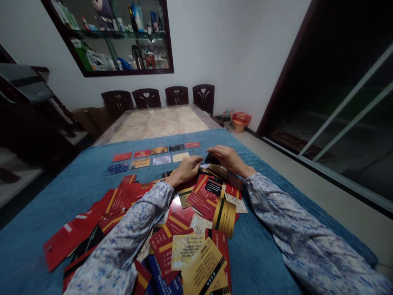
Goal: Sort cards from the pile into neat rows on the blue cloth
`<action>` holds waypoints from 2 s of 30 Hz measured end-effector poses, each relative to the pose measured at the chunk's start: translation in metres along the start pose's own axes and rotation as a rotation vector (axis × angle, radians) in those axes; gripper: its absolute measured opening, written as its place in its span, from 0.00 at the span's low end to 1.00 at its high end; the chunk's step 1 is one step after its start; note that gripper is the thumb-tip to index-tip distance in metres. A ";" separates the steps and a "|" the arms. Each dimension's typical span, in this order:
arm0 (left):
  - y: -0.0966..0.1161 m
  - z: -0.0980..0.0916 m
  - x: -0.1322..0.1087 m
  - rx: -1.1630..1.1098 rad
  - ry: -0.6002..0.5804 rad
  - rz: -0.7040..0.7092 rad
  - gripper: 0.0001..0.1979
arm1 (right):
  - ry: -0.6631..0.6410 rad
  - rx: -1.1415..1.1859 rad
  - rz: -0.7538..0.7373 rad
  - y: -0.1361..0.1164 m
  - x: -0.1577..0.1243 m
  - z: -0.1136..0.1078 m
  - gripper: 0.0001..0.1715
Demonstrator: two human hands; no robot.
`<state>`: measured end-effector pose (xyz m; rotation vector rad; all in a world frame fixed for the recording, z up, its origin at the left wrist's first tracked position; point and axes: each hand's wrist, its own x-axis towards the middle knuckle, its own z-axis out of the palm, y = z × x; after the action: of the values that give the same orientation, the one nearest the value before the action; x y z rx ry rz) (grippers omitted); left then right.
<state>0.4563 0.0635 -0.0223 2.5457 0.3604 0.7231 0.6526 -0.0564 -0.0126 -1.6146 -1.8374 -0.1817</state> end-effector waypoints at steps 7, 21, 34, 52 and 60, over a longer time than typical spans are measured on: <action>0.003 0.001 -0.003 -0.082 -0.006 0.034 0.05 | 0.010 0.042 0.021 -0.003 -0.003 0.016 0.10; 0.009 0.007 -0.002 -0.042 -0.056 0.027 0.13 | -0.042 0.054 -0.024 -0.008 -0.006 0.026 0.04; 0.002 -0.001 -0.006 0.028 -0.015 0.023 0.16 | -0.207 -0.092 -0.134 0.001 -0.010 0.015 0.22; -0.003 0.005 -0.011 0.051 0.004 -0.008 0.19 | -0.270 -0.005 -0.093 0.006 -0.009 0.014 0.33; -0.001 0.004 -0.011 0.057 -0.005 -0.039 0.19 | -0.246 0.018 -0.085 0.003 -0.009 0.015 0.33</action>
<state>0.4496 0.0586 -0.0305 2.5860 0.4339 0.7010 0.6500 -0.0555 -0.0302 -1.6064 -2.0885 -0.0026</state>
